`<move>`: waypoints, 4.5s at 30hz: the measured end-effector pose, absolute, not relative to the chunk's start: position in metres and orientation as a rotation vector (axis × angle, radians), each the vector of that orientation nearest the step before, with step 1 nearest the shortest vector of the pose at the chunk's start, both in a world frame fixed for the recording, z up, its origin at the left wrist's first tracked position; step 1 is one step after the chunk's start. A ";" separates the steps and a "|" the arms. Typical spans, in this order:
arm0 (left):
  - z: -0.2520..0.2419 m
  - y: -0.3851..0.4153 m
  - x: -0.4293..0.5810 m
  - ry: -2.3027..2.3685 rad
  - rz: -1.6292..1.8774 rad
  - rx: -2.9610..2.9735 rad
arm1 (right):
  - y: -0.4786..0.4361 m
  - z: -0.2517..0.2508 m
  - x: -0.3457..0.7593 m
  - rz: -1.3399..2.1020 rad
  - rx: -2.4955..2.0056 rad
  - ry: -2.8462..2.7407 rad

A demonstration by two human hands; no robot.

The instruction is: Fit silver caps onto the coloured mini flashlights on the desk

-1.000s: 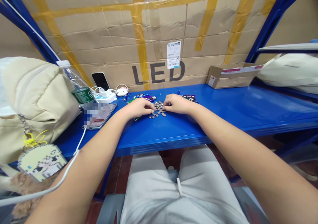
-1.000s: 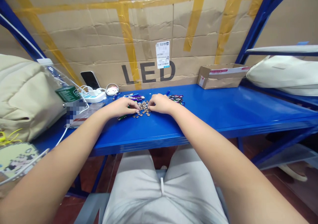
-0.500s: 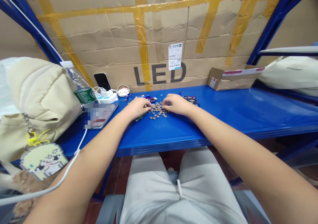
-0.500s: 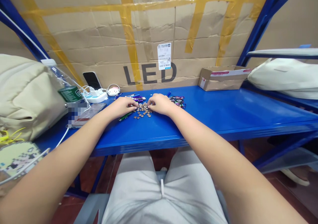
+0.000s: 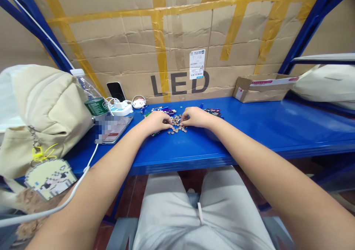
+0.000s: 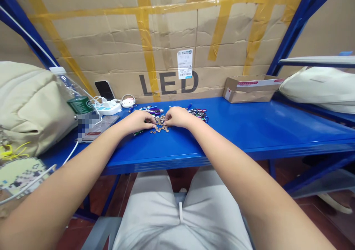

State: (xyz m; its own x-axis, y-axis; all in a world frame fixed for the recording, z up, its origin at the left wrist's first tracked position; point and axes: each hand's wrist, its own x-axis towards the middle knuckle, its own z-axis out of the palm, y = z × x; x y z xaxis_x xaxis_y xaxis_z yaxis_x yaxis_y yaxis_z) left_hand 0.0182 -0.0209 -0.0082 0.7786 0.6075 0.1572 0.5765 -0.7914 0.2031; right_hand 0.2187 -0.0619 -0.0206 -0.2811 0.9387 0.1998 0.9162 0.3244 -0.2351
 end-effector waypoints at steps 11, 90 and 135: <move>-0.011 -0.023 0.019 0.903 0.439 2.765 | -0.058 -0.024 0.224 0.232 -1.610 -2.309; -0.005 -0.023 0.027 1.069 0.245 2.742 | -0.074 -0.021 0.227 0.126 -1.572 -2.202; 0.001 -0.023 0.014 1.203 0.328 2.699 | -0.057 -0.032 0.232 -0.001 -1.606 -2.256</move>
State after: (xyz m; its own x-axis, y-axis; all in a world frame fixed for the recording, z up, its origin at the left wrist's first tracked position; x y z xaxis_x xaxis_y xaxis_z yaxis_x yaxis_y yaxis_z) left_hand 0.0139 -0.0233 0.0009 0.6507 0.7479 0.1309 0.7109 -0.6607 0.2410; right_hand 0.2318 -0.0572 -0.0321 -0.2818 0.9126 0.2964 0.9127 0.3502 -0.2105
